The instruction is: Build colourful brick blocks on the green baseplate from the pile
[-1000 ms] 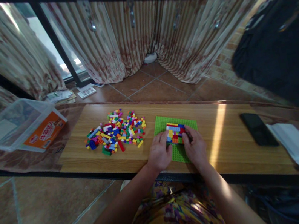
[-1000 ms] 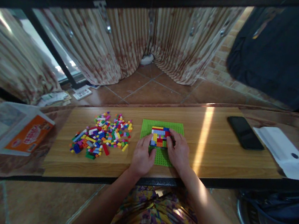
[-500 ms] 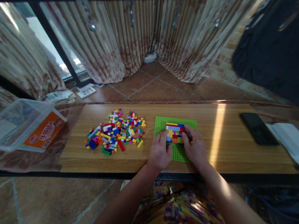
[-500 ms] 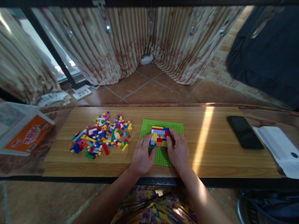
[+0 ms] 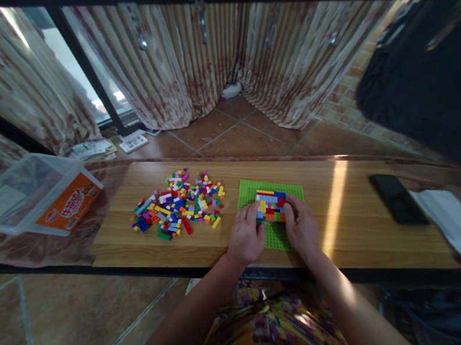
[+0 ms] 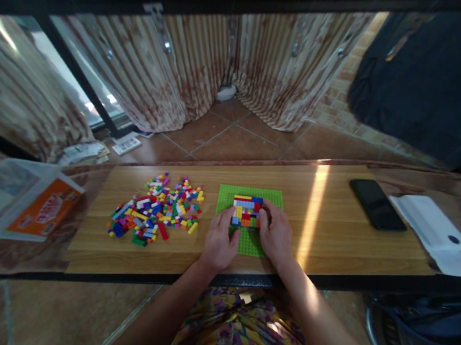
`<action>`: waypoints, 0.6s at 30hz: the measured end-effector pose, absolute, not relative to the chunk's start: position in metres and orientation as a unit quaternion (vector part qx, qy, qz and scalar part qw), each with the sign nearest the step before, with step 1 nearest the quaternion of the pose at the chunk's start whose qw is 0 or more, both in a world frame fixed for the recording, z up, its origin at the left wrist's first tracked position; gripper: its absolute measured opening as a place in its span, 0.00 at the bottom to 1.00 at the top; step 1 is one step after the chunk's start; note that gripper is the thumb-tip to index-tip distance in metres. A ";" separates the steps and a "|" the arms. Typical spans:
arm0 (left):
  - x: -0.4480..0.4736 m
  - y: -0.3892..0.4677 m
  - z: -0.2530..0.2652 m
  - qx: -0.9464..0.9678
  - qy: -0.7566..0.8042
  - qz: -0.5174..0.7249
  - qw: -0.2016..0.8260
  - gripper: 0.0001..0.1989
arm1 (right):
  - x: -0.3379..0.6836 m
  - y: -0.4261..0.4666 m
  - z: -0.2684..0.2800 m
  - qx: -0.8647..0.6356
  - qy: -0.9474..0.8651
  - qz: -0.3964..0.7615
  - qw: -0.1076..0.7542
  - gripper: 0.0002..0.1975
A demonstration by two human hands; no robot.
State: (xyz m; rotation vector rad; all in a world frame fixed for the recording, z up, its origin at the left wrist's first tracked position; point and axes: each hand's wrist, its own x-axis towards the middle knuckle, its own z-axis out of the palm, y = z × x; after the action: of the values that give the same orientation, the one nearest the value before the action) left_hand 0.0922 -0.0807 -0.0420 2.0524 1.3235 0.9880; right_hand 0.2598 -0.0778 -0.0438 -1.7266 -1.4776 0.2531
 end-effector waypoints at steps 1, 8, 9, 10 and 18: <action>0.092 -0.081 -0.042 0.754 0.486 0.363 0.252 0.28 | 0.260 -0.078 -0.044 -0.688 -0.589 0.098 0.414 0.23; 0.092 -0.081 -0.039 0.750 0.486 0.367 0.258 0.30 | 0.261 -0.078 -0.045 -0.686 -0.585 0.103 0.420 0.24; 0.092 -0.081 -0.039 0.751 0.484 0.367 0.259 0.30 | 0.261 -0.078 -0.045 -0.686 -0.584 0.104 0.421 0.24; 0.092 -0.081 -0.039 0.753 0.482 0.367 0.258 0.30 | 0.261 -0.078 -0.045 -0.687 -0.583 0.106 0.421 0.24; 0.091 -0.080 -0.042 0.760 0.478 0.364 0.248 0.29 | 0.261 -0.077 -0.045 -0.686 -0.576 0.122 0.427 0.24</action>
State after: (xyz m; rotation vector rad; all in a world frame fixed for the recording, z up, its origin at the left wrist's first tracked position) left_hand 0.0911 -0.0805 -0.0416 2.0707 1.3036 0.9916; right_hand 0.2609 -0.0768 -0.0448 -1.7139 -1.4400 0.3042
